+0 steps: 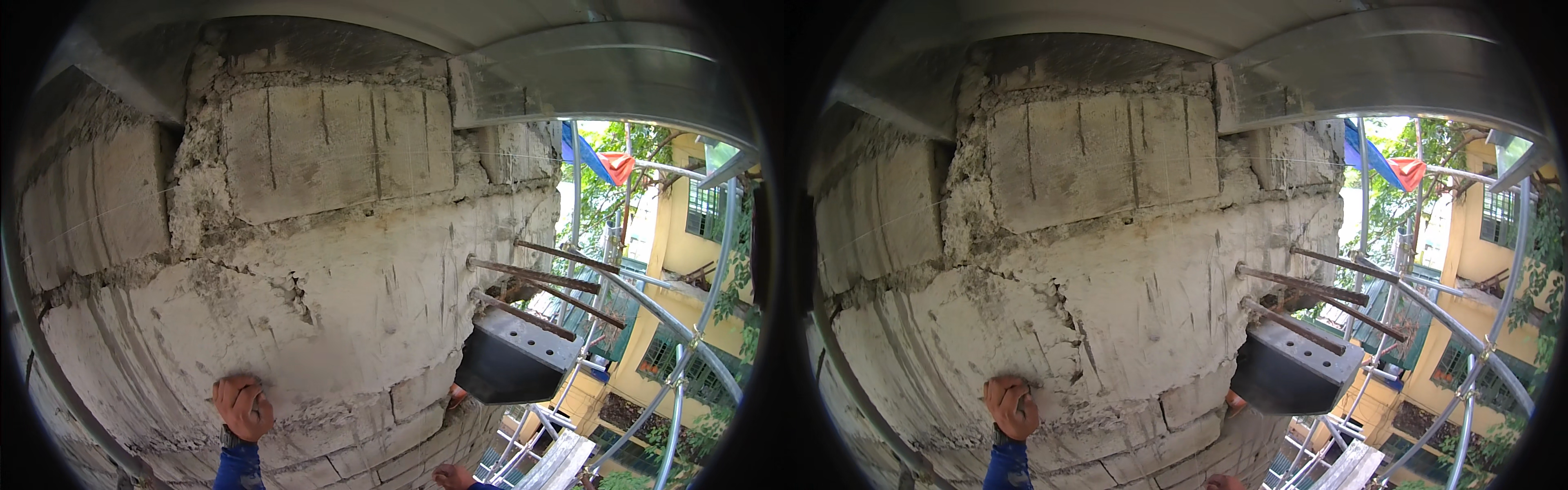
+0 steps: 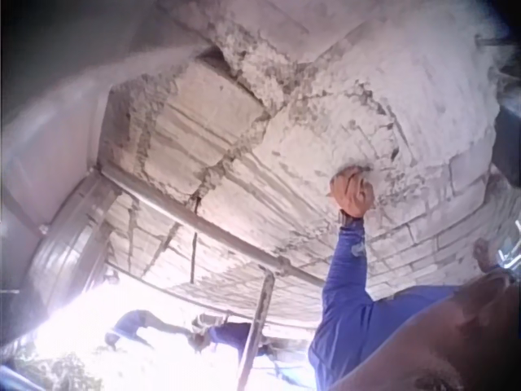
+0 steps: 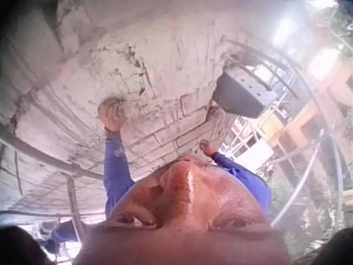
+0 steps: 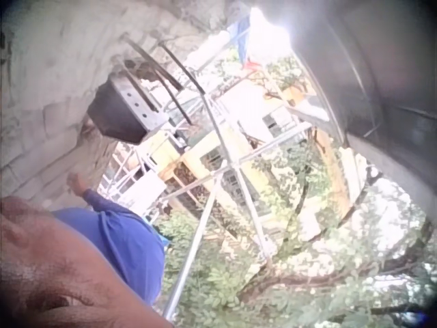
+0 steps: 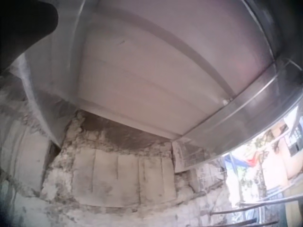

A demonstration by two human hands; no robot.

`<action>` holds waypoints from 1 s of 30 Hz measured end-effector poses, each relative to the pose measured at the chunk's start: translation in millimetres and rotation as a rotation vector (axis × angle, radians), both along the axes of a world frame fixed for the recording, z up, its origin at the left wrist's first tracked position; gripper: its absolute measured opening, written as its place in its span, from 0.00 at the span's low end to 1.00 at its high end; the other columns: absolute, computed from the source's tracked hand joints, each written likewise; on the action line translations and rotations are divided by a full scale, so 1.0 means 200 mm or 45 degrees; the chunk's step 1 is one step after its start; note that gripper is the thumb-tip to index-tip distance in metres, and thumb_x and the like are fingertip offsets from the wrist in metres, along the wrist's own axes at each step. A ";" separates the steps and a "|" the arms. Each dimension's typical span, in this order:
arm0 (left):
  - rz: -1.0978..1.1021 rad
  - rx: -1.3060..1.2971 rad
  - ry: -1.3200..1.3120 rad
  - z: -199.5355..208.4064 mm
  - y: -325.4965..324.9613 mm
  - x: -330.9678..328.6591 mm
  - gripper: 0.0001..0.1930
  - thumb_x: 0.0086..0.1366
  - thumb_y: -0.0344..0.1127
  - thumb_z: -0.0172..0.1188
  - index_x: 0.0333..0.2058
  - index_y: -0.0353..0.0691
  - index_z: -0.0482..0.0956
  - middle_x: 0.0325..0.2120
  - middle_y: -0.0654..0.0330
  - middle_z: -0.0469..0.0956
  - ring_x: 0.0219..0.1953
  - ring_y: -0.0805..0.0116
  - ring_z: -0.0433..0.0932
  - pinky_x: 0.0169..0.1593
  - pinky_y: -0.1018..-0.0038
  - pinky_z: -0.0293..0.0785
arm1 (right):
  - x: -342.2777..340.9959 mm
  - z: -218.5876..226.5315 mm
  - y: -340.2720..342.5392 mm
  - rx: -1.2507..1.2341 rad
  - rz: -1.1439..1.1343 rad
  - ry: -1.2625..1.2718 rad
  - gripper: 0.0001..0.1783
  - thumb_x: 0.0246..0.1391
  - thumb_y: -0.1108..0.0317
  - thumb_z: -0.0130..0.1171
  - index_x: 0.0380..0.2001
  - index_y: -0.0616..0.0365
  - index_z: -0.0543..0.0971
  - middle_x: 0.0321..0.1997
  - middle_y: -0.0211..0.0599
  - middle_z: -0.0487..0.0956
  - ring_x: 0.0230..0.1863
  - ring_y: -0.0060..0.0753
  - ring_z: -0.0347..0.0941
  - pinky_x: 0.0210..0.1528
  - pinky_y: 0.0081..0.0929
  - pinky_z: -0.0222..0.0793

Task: The person is assembling a metal scaffolding structure on the exterior of a building. They lift and position metal poles and wooden planks onto the scaffold frame while standing on the structure. The person works alongside another worker to secure the components.

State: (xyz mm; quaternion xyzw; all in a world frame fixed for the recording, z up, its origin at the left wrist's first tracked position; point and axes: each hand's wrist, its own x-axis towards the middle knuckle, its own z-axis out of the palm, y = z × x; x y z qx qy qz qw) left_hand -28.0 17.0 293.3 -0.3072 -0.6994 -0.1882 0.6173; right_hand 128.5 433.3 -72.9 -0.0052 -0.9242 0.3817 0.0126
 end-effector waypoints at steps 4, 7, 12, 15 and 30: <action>-0.027 0.006 -0.003 0.03 0.02 0.02 0.06 0.46 0.28 0.59 0.27 0.43 0.78 0.35 0.57 0.77 0.32 0.54 0.72 0.39 0.56 0.65 | -0.07 -0.37 0.03 0.096 0.199 0.658 0.13 0.63 0.58 0.58 0.43 0.53 0.84 0.47 0.50 0.82 0.44 0.61 0.78 0.49 0.54 0.75; -0.041 -0.023 -0.021 0.03 0.03 0.01 0.07 0.48 0.27 0.59 0.28 0.42 0.78 0.35 0.57 0.77 0.32 0.54 0.72 0.39 0.57 0.65 | -0.07 -0.38 -0.06 0.088 0.110 0.595 0.12 0.63 0.58 0.59 0.40 0.54 0.82 0.42 0.48 0.82 0.40 0.58 0.78 0.46 0.52 0.75; -0.078 -0.072 -0.044 0.05 -0.02 0.03 0.06 0.53 0.26 0.60 0.31 0.41 0.79 0.36 0.55 0.76 0.32 0.54 0.71 0.40 0.56 0.65 | -0.08 0.05 -0.22 -0.093 0.180 0.022 0.17 0.65 0.55 0.58 0.42 0.59 0.81 0.39 0.46 0.85 0.43 0.55 0.83 0.45 0.42 0.77; -0.123 -0.080 -0.044 0.06 -0.01 0.03 0.08 0.50 0.27 0.61 0.31 0.42 0.79 0.36 0.56 0.77 0.33 0.54 0.72 0.40 0.56 0.65 | -0.04 0.18 -0.30 -0.072 0.151 0.075 0.18 0.65 0.54 0.59 0.42 0.59 0.81 0.40 0.48 0.84 0.45 0.59 0.81 0.45 0.44 0.76; -0.309 -0.116 -0.091 0.10 -0.08 0.02 0.11 0.42 0.28 0.65 0.29 0.46 0.81 0.37 0.63 0.80 0.34 0.58 0.76 0.40 0.61 0.66 | -0.29 1.38 -1.15 -0.150 0.400 1.130 0.05 0.54 0.76 0.65 0.35 0.60 0.82 0.41 0.42 0.81 0.39 0.47 0.79 0.43 0.41 0.76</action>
